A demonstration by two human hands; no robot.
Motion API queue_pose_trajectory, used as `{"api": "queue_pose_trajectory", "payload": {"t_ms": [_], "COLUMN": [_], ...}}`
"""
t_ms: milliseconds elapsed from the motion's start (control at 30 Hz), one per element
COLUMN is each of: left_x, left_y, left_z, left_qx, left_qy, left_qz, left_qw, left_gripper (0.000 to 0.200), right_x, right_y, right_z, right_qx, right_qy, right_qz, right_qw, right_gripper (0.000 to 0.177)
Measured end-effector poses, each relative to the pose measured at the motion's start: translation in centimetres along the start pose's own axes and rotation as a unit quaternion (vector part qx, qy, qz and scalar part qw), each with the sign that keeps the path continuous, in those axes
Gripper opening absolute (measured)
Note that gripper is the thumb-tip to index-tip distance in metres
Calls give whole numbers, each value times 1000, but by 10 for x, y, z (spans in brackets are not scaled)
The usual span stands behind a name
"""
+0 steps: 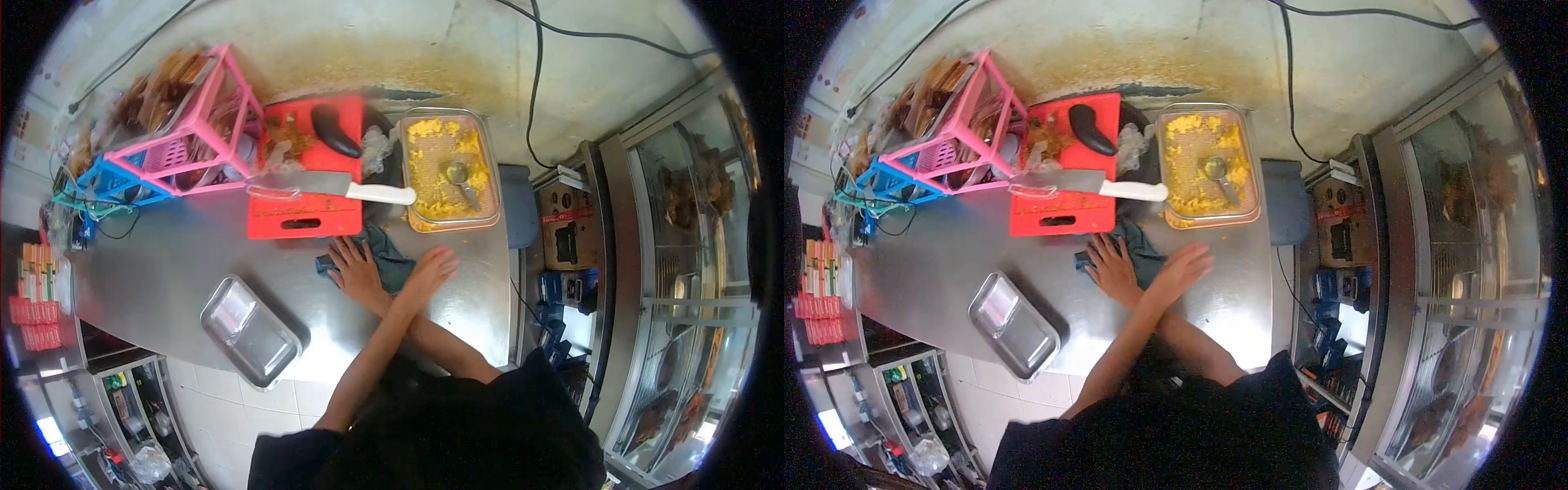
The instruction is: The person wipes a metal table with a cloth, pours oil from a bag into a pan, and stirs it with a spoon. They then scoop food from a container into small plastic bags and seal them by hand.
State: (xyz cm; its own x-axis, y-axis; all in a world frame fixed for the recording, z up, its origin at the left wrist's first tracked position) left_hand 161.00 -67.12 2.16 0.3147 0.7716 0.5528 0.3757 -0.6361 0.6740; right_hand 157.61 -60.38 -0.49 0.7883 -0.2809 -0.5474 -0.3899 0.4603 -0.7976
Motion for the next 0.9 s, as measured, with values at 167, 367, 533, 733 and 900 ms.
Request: {"api": "queue_pose_trajectory", "payload": {"t_ms": [167,367,533,733,900], "left_x": [-6,23,50,50,63], "left_y": [14,18,35,22,37], "left_z": [96,93,81,87,76], "left_qx": [47,97,69,57,80], "left_qy": [11,22,55,41,44], "left_qz": [-234,-207,-196,-212,-171], "left_qw": [971,973,977,975,981], "left_gripper": [31,18,25,39,39], "right_x": [52,75,110,141,220], "right_y": [-18,-54,-32,-85,-136], "right_z": [4,11,33,16,-23], "right_qx": [17,87,-18,131,213], "right_qy": [78,142,222,315,361], "right_qz": [-14,-37,-42,-109,-276], "right_qw": [997,985,974,934,865], "right_gripper": [41,38,43,44,42]}}
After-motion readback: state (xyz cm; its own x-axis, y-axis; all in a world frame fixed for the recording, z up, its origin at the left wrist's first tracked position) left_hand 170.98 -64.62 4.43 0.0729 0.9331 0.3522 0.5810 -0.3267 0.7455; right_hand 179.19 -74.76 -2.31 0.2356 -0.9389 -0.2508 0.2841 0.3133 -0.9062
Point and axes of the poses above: each hand's wrist, its own z-axis towards the middle knuckle, its own y-axis out of the palm, x = y × z, the point moved 1 cm from there along z, towards the middle knuckle, and after that the axes turned 10 degrees about z, right-handed, at the moved point
